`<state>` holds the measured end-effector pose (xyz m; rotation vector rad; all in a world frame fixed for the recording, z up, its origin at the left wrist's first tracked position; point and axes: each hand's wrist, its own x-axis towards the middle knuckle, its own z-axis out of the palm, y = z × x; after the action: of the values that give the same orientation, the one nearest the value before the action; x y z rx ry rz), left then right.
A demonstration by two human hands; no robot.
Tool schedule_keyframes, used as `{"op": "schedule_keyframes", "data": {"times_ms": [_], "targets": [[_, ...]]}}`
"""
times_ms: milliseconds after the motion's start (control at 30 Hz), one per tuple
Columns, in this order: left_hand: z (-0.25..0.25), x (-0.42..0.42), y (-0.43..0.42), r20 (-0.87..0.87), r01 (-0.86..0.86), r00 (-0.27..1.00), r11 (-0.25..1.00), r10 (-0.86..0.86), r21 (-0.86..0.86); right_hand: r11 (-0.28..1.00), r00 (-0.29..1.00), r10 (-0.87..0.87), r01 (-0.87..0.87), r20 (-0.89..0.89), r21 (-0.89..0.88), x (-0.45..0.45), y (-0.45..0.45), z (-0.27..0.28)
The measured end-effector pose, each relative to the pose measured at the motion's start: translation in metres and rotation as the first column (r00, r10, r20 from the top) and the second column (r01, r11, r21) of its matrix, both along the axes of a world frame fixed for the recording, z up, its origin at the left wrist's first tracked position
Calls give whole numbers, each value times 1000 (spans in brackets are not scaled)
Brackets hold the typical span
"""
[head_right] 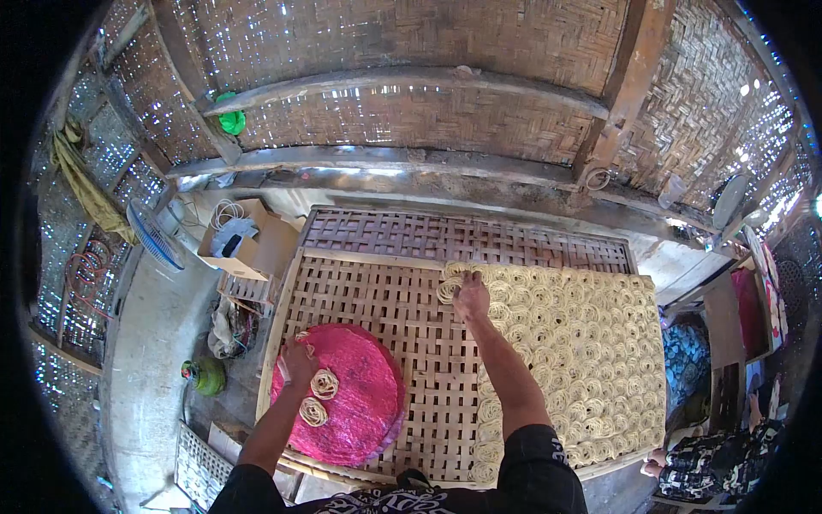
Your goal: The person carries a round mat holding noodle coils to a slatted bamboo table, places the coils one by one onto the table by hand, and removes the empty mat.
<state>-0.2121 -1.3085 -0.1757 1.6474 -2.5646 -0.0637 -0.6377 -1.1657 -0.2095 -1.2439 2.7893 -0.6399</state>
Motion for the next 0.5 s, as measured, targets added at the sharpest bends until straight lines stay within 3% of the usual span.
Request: {"op": "schedule_keyframes", "data": {"times_ms": [33,67,133,200,300,367,400,433,467,500], "targets": [[2,0,-6,-42,-6,999,1000,6,-9,999,997,10,-13,-71,-48,4,1,-8],[4,2,-14,-105,-126,986,990,132,65,995,990,15,-28,-142,-92,5,4,-14],[5,15,-38,-197,-334,903,913,381,233,995,996,79,-76,51,-66,22,11,-1],[-31,54,-71,-527,-372,676,856,515,360,993,974,119,-111,195,-51,45,14,18],[-13,58,-75,-629,-425,642,887,438,183,926,761,295,-78,578,-370,65,15,-14],[-15,43,-77,-792,-475,474,869,384,137,902,585,377,-56,718,-428,90,15,5],[-6,32,-75,-823,-344,429,910,373,234,881,485,432,-49,760,-470,100,14,-4],[-2,19,-74,-807,-249,462,928,367,278,859,383,483,-35,787,-510,107,11,-9],[0,7,-73,-793,-154,494,933,357,324,895,297,447,-144,844,-423,116,9,14],[-2,-6,-73,-723,-110,604,934,334,340,917,245,399,-125,884,-379,128,6,33]]}}
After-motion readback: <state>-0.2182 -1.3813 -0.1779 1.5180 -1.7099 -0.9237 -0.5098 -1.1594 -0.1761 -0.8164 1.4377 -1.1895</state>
